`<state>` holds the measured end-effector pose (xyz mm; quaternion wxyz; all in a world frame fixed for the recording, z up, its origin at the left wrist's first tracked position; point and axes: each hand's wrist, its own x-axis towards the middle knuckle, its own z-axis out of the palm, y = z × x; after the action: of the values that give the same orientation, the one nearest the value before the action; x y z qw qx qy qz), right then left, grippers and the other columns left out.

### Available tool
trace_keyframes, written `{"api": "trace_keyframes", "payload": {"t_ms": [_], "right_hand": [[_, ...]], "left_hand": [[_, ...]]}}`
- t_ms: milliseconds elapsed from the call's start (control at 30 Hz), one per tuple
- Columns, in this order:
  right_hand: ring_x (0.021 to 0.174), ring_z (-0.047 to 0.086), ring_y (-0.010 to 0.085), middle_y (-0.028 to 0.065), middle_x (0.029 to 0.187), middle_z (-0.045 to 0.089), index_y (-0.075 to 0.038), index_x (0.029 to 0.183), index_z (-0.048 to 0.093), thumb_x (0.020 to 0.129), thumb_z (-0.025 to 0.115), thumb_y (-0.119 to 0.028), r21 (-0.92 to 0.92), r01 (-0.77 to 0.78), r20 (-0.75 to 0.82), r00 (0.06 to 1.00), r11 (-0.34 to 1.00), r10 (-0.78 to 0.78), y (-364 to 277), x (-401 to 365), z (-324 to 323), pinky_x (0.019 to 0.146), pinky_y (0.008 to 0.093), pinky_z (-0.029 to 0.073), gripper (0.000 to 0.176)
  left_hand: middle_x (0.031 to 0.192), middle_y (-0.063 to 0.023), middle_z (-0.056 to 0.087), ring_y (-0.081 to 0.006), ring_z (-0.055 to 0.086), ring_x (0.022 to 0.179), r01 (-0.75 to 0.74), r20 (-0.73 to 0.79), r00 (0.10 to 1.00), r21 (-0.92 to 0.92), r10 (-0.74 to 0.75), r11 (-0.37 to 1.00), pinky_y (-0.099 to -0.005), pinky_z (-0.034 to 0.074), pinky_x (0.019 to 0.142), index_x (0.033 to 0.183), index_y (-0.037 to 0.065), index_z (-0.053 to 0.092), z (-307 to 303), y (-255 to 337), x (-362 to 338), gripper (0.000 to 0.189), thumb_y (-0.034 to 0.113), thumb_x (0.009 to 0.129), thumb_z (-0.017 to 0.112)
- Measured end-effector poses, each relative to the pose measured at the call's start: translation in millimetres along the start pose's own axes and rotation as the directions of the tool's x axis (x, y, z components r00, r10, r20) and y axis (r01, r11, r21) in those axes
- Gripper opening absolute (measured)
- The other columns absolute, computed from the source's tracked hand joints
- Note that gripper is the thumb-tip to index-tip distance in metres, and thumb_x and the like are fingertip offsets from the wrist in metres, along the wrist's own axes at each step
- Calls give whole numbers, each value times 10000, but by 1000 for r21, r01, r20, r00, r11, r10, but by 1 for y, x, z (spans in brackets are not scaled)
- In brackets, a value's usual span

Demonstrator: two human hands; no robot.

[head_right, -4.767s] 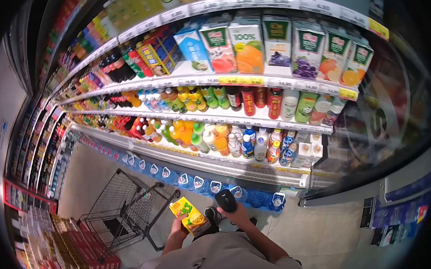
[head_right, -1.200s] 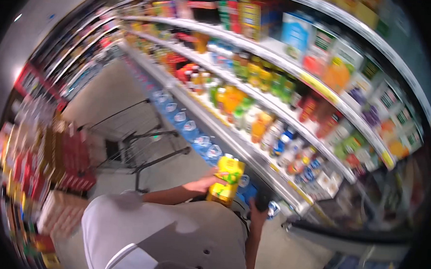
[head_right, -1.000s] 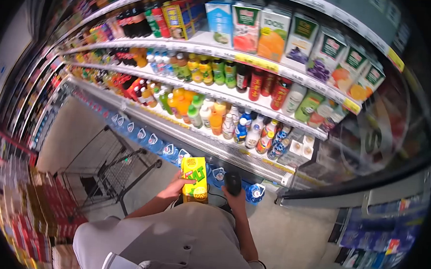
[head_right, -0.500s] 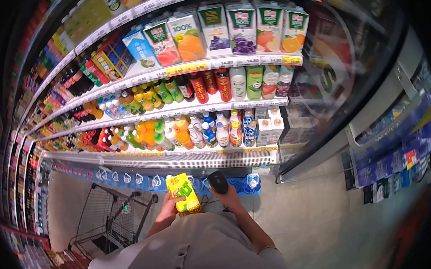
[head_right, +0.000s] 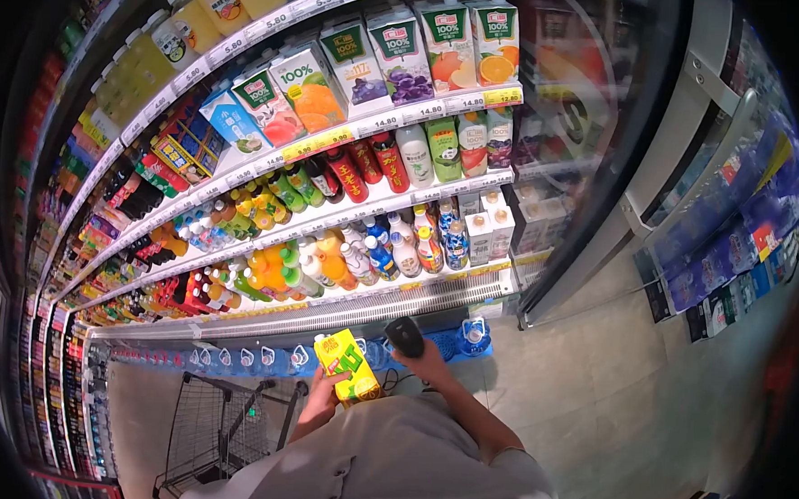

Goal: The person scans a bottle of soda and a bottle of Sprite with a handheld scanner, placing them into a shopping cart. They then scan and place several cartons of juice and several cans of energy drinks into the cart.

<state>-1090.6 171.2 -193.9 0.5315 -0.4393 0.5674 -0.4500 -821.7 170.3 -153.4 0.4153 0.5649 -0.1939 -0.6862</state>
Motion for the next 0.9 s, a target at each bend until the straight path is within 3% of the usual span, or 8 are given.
{"api": "trace_keyframes", "payload": {"t_ms": [133, 167, 233, 433, 633, 767, 833, 900], "right_hand": [[732, 658, 106, 62, 786, 733, -66, 1014, 761, 790, 860, -324, 35, -37, 2, 999, 999, 37, -13, 0, 0, 684, 340, 531, 356], [732, 658, 106, 62, 786, 733, -66, 1014, 761, 790, 860, -324, 34, -35, 5, 999, 999, 35, -12, 0, 0, 684, 340, 531, 356], [704, 659, 104, 40, 782, 719, -38, 990, 736, 799, 866, -252, 29, -28, -10, 1000, 999, 28, -10, 0, 1, 659, 308, 529, 315], [772, 662, 100, 67, 828, 742, -57, 1025, 759, 791, 860, -319, 75, -35, 1, 999, 997, 35, -8, 1, 2, 695, 337, 531, 365], [763, 664, 100, 54, 823, 743, -48, 1023, 758, 804, 852, -303, 13, -15, 12, 1000, 1000, 15, -3, 2, 1, 689, 334, 530, 349], [756, 677, 106, 50, 805, 742, -44, 1021, 759, 815, 843, -291, 70, -30, 24, 999, 997, 28, -14, -2, 0, 685, 324, 532, 332], [673, 621, 82, 5, 733, 690, -37, 925, 731, 812, 855, -248, 64, -22, 15, 1000, 998, 22, -19, -3, -1, 622, 287, 497, 269], [714, 643, 83, 23, 780, 716, -42, 981, 744, 818, 845, -262, 53, -45, 25, 999, 998, 44, -19, -3, -2, 648, 297, 514, 293]], "left_hand": [[1266, -100, 645, -303, 655, 1170, 12, -10, 1000, 82, -11, 997, -474, 569, 930, 1362, 118, 434, 1, 1, 3, 609, -77, 847, 695], [1209, -129, 662, -296, 685, 1082, 4, -23, 1000, 1, -4, 1000, -435, 578, 914, 1327, 68, 467, 2, 0, 3, 636, -131, 784, 731], [1210, -132, 661, -298, 685, 1082, 7, -21, 1000, -1, -7, 1000, -436, 580, 910, 1326, 68, 465, 5, 2, 0, 636, -132, 784, 729], [1214, -139, 656, -311, 681, 1093, 9, -7, 1000, -35, -9, 999, -445, 586, 911, 1325, 64, 457, 6, 4, -5, 630, -130, 789, 726], [1219, -140, 654, -312, 678, 1105, 16, -8, 1000, -19, -16, 1000, -453, 589, 916, 1323, 61, 458, 8, 6, -9, 618, -120, 795, 724], [1225, -144, 653, -312, 676, 1110, -7, 8, 1000, 1, 7, 1000, -453, 590, 910, 1328, 57, 455, 1, 1, -2, 624, -115, 793, 725], [1227, -146, 652, -313, 675, 1111, 2, -2, 1000, 6, -2, 1000, -453, 588, 913, 1333, 56, 451, 1, 1, -1, 635, -117, 788, 727], [1230, -150, 651, -317, 673, 1115, 4, -6, 1000, 0, -4, 1000, -456, 581, 925, 1341, 53, 446, 2, 0, 1, 657, -120, 777, 733]]}}
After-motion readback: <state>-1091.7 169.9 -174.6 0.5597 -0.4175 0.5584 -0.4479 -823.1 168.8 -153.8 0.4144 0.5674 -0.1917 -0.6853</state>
